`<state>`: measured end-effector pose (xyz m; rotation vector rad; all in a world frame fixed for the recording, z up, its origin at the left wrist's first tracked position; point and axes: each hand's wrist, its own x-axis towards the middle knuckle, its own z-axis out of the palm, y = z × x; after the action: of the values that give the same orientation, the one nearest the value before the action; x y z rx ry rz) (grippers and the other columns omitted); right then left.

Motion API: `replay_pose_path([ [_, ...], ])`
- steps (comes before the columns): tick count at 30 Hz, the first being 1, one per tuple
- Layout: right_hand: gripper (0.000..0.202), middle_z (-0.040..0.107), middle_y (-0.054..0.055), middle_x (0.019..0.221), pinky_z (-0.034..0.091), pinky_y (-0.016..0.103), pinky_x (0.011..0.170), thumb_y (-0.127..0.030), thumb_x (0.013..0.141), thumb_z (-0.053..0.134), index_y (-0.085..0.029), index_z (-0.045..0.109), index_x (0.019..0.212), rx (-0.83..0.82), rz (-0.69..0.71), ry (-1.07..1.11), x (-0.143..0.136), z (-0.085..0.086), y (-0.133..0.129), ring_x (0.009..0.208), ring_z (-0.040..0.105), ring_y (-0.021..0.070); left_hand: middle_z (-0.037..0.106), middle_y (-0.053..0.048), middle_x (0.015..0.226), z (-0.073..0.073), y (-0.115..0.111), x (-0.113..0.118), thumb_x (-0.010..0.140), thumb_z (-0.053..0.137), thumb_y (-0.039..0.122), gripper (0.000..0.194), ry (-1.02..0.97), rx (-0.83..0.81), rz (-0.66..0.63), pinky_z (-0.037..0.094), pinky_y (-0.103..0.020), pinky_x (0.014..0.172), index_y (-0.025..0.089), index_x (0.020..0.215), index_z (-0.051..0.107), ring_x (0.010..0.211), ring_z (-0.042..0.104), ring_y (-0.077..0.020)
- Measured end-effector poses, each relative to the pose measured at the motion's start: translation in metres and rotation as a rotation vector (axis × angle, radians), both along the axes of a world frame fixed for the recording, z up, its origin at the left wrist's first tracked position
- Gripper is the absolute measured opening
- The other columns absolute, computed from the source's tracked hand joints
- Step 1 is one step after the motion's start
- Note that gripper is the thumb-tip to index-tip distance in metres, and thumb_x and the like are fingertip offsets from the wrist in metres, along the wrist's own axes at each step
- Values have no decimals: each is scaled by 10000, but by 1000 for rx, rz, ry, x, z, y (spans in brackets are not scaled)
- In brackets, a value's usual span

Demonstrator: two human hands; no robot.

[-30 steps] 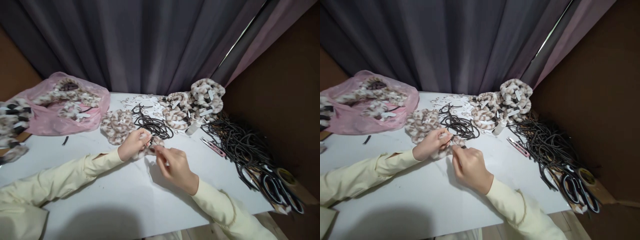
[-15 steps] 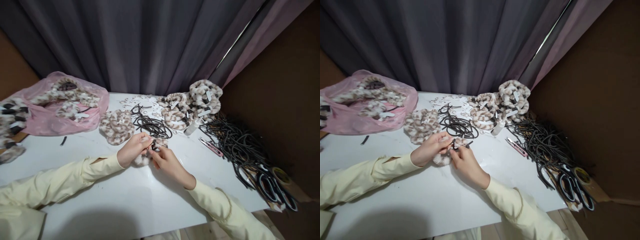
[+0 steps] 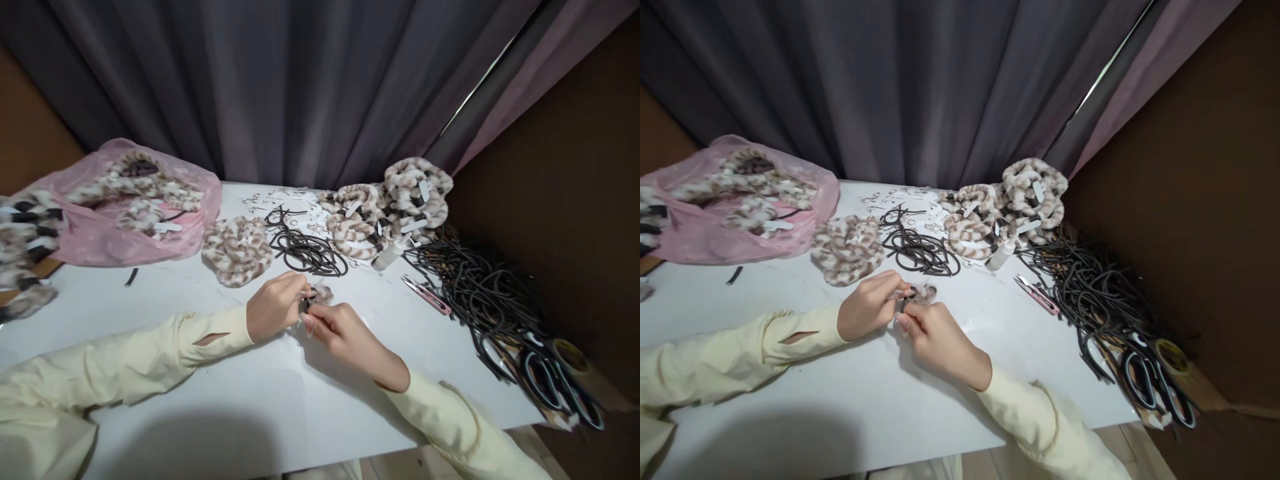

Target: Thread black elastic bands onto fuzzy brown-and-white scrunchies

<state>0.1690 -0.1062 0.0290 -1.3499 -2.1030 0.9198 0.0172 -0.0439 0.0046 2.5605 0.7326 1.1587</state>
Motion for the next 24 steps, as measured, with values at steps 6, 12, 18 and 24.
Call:
replay_pose_path([
  [6, 100, 542, 4, 663, 224, 241, 495, -123, 862, 385, -172, 472, 853, 285, -61, -357, 9, -2, -3, 529, 458, 124, 593, -8, 660, 6, 7, -2, 794, 441, 107, 123, 68, -198, 23, 400, -209, 571, 175, 725, 517, 609, 548, -126],
  [12, 210, 561, 47, 731, 150, 264, 472, -25, 816, 390, -174, 535, 794, 645, -212, -711, 17, 4, 5, 684, 494, 160, 532, 37, 549, 19, 3, -2, 799, 478, 176, 140, 93, -368, 21, 334, -179, 513, 164, 674, 541, 484, 438, -84],
  [18, 171, 549, 14, 744, 141, 269, 474, -65, 794, 452, -199, 552, 756, 592, -241, -671, 20, 3, 10, 647, 464, 135, 405, 66, 490, 31, -2, -2, 807, 502, 303, 212, 148, -600, -14, 262, -173, 476, 147, 670, 548, 447, 305, -59],
  [24, 212, 561, 1, 756, 148, 269, 489, -44, 768, 439, -211, 571, 785, 460, -257, -593, 17, 2, 11, 652, 478, 128, 376, 72, 475, 35, -6, -3, 798, 504, 358, 242, 145, -732, -59, 235, -174, 441, 146, 691, 548, 432, 276, -60],
])
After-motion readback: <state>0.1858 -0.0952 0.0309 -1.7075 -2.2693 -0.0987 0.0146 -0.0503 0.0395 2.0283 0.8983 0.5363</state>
